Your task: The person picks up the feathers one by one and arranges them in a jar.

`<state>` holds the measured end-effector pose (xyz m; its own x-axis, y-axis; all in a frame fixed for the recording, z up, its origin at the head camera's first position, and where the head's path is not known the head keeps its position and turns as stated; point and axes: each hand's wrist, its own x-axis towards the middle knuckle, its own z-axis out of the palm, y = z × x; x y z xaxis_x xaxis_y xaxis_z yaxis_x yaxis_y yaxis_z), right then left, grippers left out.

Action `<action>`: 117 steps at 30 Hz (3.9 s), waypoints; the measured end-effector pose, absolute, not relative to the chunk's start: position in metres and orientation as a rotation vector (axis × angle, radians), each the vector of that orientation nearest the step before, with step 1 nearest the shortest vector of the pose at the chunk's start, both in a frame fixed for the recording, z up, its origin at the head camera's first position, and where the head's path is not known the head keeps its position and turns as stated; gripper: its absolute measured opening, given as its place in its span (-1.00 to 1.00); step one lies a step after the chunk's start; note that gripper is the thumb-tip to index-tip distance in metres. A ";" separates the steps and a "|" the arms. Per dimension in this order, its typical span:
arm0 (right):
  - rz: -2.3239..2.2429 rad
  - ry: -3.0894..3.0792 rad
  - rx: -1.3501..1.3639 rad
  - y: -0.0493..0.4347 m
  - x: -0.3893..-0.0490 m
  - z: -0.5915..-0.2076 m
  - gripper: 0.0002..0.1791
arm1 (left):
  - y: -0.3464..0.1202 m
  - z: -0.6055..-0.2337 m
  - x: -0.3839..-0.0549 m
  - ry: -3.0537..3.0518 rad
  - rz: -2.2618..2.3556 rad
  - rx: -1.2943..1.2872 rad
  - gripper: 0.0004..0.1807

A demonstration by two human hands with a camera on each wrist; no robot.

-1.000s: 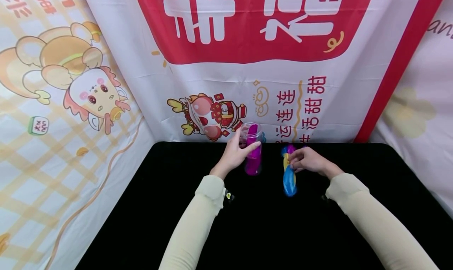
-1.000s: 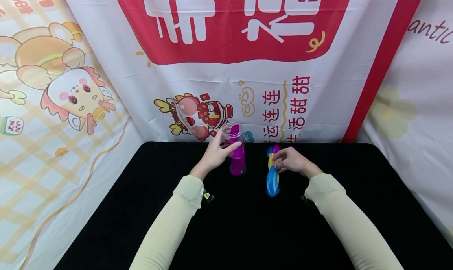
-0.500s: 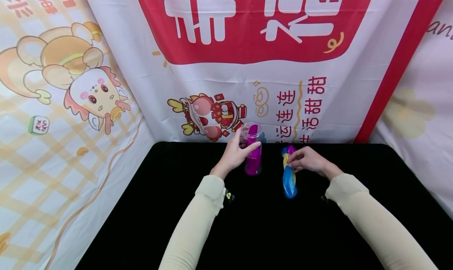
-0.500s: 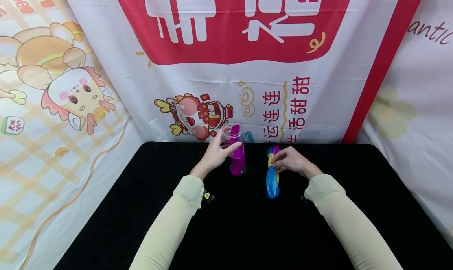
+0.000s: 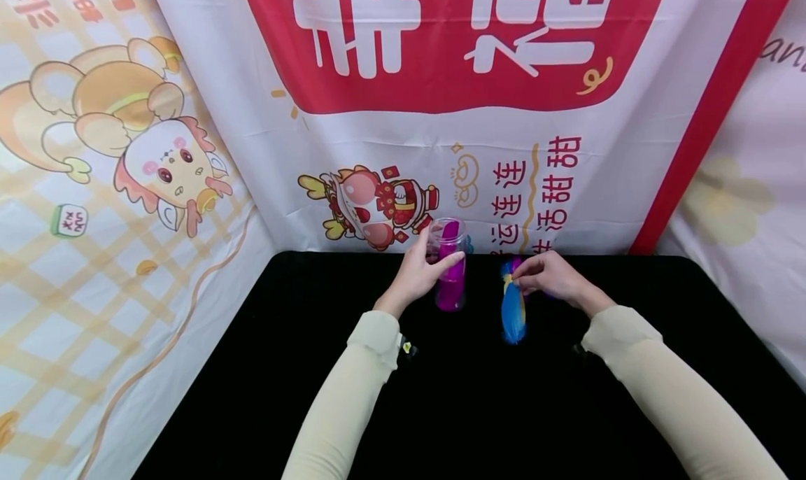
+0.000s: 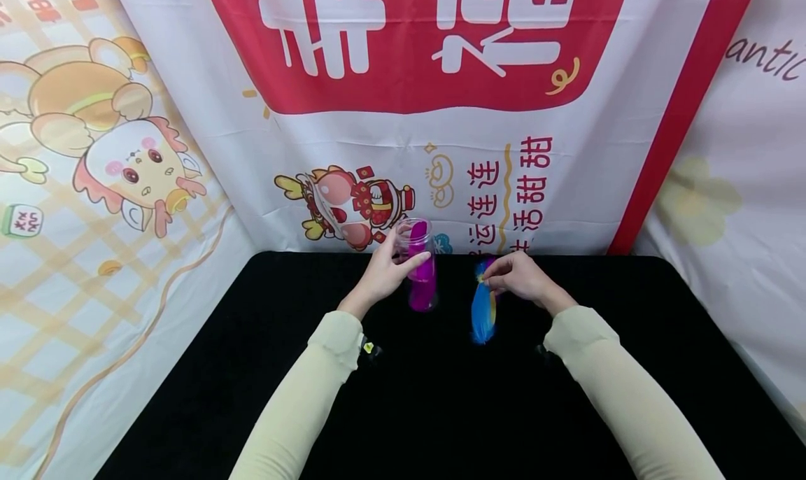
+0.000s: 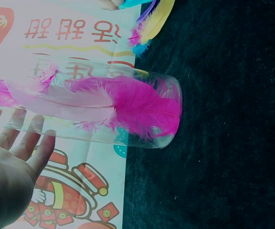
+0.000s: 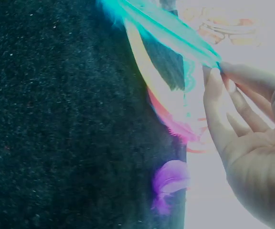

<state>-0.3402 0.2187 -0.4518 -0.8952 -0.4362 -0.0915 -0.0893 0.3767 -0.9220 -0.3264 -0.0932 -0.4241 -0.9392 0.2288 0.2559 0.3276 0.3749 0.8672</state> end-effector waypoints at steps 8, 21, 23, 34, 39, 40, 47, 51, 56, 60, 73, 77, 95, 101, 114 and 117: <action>-1.491 2.500 -0.505 0.216 -0.338 -0.434 -0.77 | -0.093 -0.424 -0.326 -2.529 -1.629 -0.509 -0.11; -1.508 2.590 -0.496 0.213 -0.338 -0.407 -0.77 | -0.093 -0.424 -0.327 -2.526 -1.631 -0.514 -0.10; -1.520 2.604 -0.503 0.212 -0.338 -0.403 -0.77 | -0.093 -0.424 -0.327 -2.531 -1.636 -0.510 -0.09; -1.592 2.629 -0.557 0.203 -0.338 -0.378 -0.75 | -0.093 -0.424 -0.326 -2.539 -1.637 -0.504 -0.10; -1.590 2.682 -0.597 0.198 -0.338 -0.362 -0.78 | -0.093 -0.423 -0.326 -2.532 -1.633 -0.500 -0.12; -1.593 2.695 -0.604 0.197 -0.338 -0.358 -0.79 | -0.093 -0.423 -0.326 -2.533 -1.632 -0.500 -0.11; -1.605 2.799 -0.672 0.188 -0.337 -0.334 -0.82 | -0.093 -0.424 -0.327 -2.535 -1.646 -0.498 -0.13; -1.605 2.824 -0.680 0.183 -0.335 -0.321 -0.80 | -0.093 -0.425 -0.327 -2.543 -1.660 -0.491 -0.13; -1.663 2.840 -0.677 0.175 -0.334 -0.306 -0.78 | -0.093 -0.423 -0.327 -2.547 -1.662 -0.485 -0.13; -1.705 2.885 -0.710 0.168 -0.336 -0.293 -0.78 | -0.093 -0.422 -0.327 -2.548 -1.683 -0.473 -0.13; -1.769 3.022 -0.847 0.141 -0.339 -0.269 -0.79 | -0.094 -0.422 -0.327 -2.559 -1.680 -0.477 -0.10; -1.817 3.030 -0.864 0.135 -0.341 -0.267 -0.80 | -0.094 -0.422 -0.327 -2.560 -1.682 -0.470 -0.14; -1.822 3.064 -0.964 0.117 -0.342 -0.282 -0.84 | -0.094 -0.424 -0.328 -2.561 -1.668 -0.493 -0.12; -1.735 3.101 -1.048 0.114 -0.339 -0.294 -0.88 | -0.094 -0.425 -0.328 -2.557 -1.663 -0.494 -0.15; -1.600 3.042 -1.159 0.109 -0.331 -0.317 -0.90 | -0.096 -0.425 -0.329 -2.538 -1.648 -0.541 -0.07; -1.534 3.042 -1.170 0.108 -0.330 -0.321 -0.89 | -0.096 -0.425 -0.329 -2.537 -1.643 -0.548 -0.08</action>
